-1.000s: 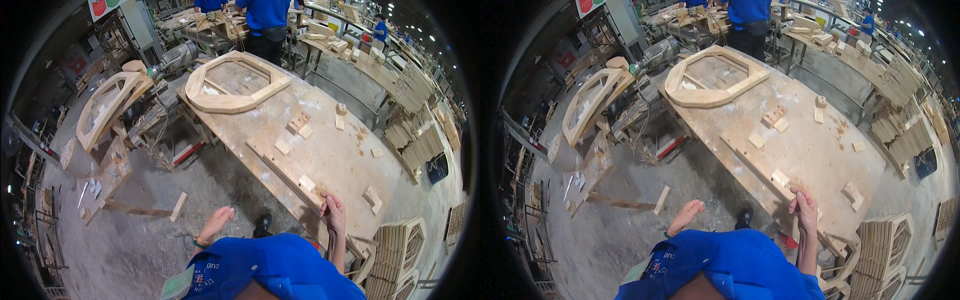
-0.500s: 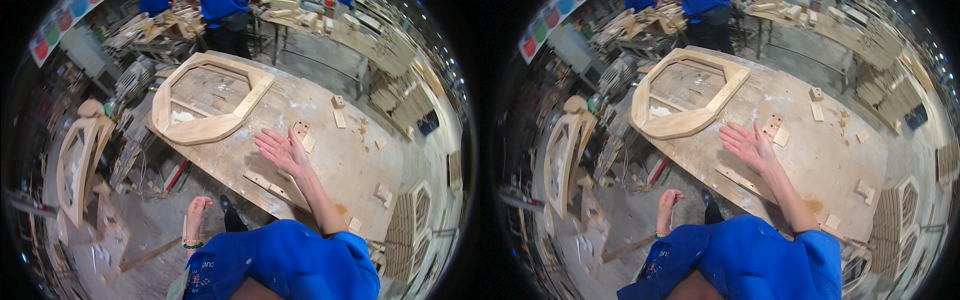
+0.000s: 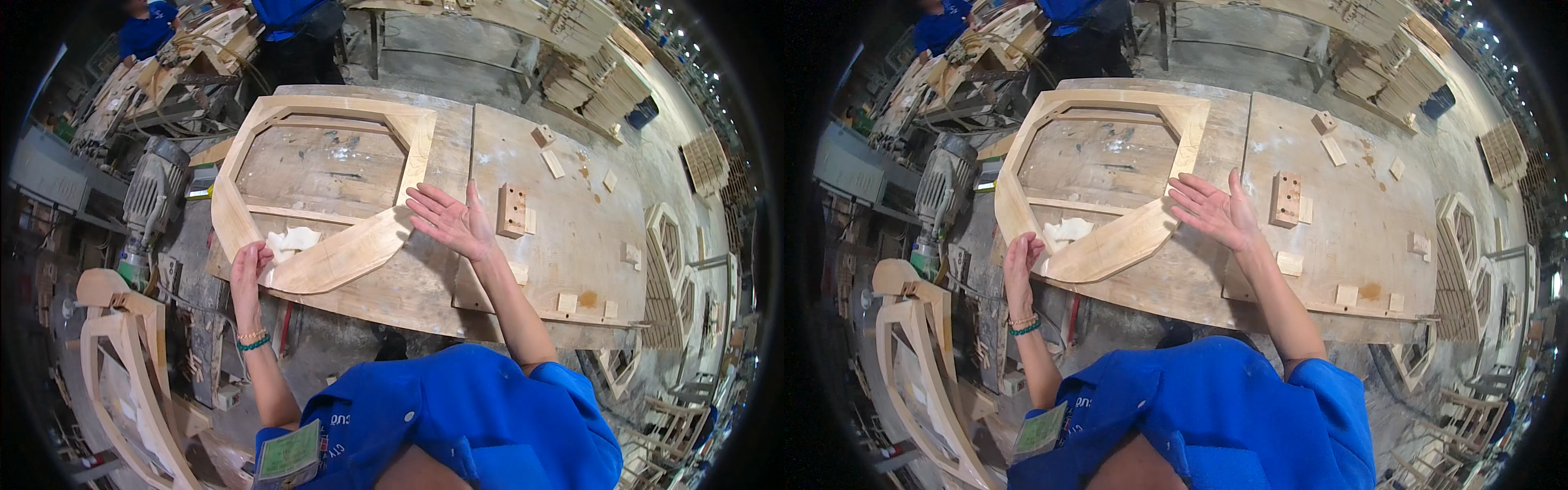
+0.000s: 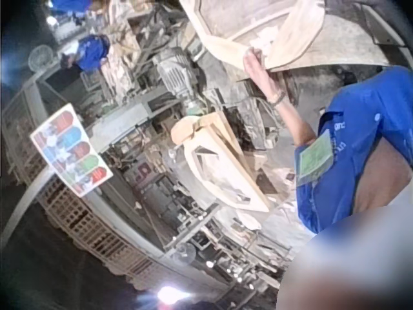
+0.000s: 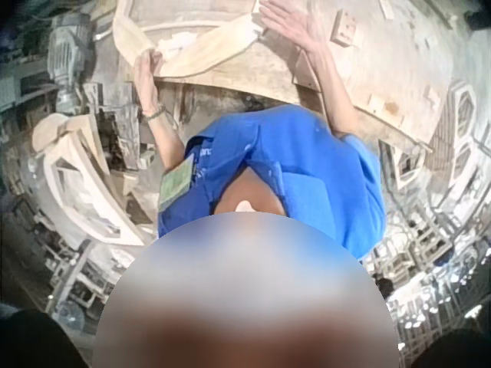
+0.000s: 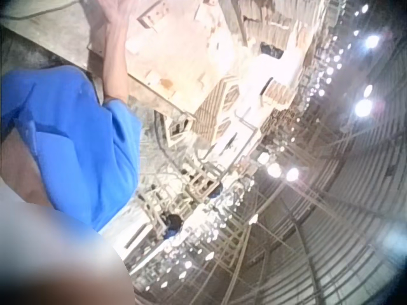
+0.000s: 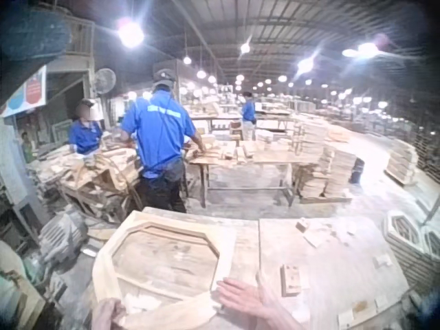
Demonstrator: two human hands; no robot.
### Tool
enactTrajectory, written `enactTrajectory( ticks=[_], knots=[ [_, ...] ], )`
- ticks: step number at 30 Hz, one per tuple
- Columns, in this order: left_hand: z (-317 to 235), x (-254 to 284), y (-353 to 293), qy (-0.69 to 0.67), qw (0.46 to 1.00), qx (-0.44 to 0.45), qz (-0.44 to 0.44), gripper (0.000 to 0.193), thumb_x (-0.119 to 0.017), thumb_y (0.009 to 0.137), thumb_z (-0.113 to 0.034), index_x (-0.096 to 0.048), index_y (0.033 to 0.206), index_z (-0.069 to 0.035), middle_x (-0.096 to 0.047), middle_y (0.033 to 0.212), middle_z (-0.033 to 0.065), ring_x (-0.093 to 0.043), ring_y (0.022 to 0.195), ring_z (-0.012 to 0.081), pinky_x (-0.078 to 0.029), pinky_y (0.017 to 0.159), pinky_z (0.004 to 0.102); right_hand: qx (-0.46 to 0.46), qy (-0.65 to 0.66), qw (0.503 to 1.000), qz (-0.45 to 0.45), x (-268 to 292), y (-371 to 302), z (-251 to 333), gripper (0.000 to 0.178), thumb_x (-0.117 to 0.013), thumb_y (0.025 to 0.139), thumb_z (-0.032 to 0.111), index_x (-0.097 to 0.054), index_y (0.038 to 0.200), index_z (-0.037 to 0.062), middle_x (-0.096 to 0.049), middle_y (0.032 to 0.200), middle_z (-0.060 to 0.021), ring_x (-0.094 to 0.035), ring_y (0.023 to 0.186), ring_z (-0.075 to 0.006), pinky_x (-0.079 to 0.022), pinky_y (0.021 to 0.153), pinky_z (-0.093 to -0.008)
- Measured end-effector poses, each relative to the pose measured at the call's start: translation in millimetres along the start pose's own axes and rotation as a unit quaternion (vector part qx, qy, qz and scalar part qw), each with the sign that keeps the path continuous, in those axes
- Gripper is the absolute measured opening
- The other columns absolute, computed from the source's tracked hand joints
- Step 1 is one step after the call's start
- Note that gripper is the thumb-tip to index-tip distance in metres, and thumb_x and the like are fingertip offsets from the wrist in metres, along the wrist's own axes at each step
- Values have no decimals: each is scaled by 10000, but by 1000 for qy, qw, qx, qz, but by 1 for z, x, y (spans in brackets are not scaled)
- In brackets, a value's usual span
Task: The person assembles wooden chair frames by hand, fitting pre-cut pieces together and inserting dowels. They handle multiple frames, aligning joints and stacking completed units on the floor.
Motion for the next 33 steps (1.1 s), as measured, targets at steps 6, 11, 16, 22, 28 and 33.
enactTrajectory(
  ticks=[6,11,16,22,28,33],
  knots=[
    [4,-8,69,112,988,-56,89,235,-545,945,-207,-615,1025,3,-636,911,25,-589,841,98,-453,778,217,58,-306,929,-198,45,18,25,616,-494,931,448,-405,1344,-1,-489,1314,-153,-516,1157,-247,-444,966,-418],
    [-30,16,174,399,903,-159,25,339,-597,849,-297,-620,1058,-30,-637,1039,163,-607,978,289,-457,859,364,102,-527,758,-371,89,21,67,551,-619,857,360,-493,1292,45,-592,1045,-13,-551,894,-99,-480,733,-300],
    [-29,69,268,550,822,-132,-60,564,-650,740,-452,-598,1121,-41,-615,1116,185,-572,1063,333,-439,908,399,4,-563,764,-313,89,74,46,330,-624,853,323,-608,1054,62,-569,813,30,-540,696,-78,-467,636,-250],
    [0,31,351,596,803,6,-3,676,-729,639,-384,-570,1189,-24,-622,1149,190,-592,1073,328,-462,901,410,45,-602,721,-340,111,86,73,331,-640,839,372,-612,735,59,-535,620,17,-458,520,-58,-329,449,-254],
    [-12,-7,362,615,784,-44,71,606,-699,665,-401,-575,1121,-21,-629,1109,211,-606,1032,358,-480,862,416,49,-577,735,-352,125,84,86,348,-688,840,370,-543,628,134,-461,533,47,-396,450,-59,-289,405,-232],
    [-78,51,316,513,852,-88,62,457,-676,772,-337,-506,1052,-19,-632,883,132,-620,764,237,-484,654,364,81,-572,770,-270,55,58,84,367,-673,805,504,-607,806,144,-533,698,60,-465,628,-42,-357,555,-228]
  ],
)
Point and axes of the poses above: each hand's wrist, its own y-axis towards the middle knuckle, its own x-axis out of the back of the hand, z = x × y, the point moved 9 cm from there along y, towards the middle knuckle
